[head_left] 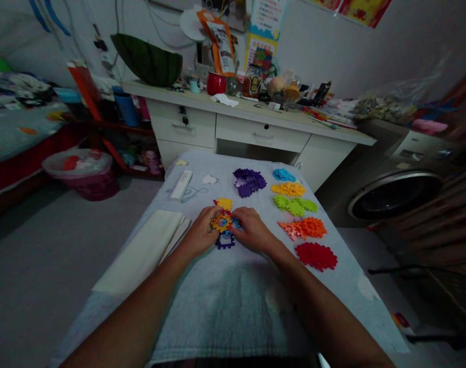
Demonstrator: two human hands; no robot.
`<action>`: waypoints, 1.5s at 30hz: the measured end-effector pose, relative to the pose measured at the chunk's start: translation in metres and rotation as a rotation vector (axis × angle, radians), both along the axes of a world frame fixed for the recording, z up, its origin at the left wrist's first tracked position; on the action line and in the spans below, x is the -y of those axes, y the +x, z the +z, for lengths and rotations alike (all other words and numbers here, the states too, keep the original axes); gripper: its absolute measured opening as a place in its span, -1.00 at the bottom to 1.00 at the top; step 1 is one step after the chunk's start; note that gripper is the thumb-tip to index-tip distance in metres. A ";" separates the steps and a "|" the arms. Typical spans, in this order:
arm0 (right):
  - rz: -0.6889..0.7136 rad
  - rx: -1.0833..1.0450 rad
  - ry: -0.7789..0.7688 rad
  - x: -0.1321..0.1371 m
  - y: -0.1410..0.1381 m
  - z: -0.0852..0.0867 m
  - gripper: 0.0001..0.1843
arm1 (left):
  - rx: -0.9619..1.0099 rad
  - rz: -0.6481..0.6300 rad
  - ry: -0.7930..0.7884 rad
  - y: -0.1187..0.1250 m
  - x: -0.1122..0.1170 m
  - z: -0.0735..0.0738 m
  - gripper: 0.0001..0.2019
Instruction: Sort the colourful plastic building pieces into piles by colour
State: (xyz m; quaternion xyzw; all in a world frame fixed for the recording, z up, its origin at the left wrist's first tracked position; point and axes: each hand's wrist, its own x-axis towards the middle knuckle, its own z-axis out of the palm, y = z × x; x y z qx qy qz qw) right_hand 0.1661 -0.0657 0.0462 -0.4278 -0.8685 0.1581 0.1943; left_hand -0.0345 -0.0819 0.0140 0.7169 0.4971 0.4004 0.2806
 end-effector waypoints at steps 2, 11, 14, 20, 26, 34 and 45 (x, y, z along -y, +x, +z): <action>-0.010 0.006 0.044 0.010 -0.013 -0.006 -0.49 | 0.036 0.016 0.012 -0.001 -0.002 -0.005 -0.36; -0.034 0.034 0.141 0.019 -0.023 -0.020 -0.69 | 0.090 0.048 -0.037 -0.001 -0.002 -0.008 -0.41; -0.038 0.007 0.154 0.020 -0.023 -0.022 -0.74 | 0.110 0.050 -0.048 -0.001 -0.003 -0.009 -0.40; -0.117 -0.113 0.172 0.014 -0.013 -0.018 -0.76 | 0.140 0.063 -0.053 -0.002 -0.006 -0.013 -0.41; -0.429 -0.145 0.117 -0.007 0.015 -0.020 -0.66 | 0.123 0.080 -0.089 0.000 -0.005 -0.011 -0.47; -0.509 -0.037 0.032 -0.016 0.030 -0.027 -0.63 | 0.137 0.063 -0.098 -0.001 -0.006 -0.016 -0.50; -0.408 0.120 -0.001 -0.012 0.034 -0.026 -0.40 | 0.092 0.085 -0.106 0.000 -0.006 -0.012 -0.49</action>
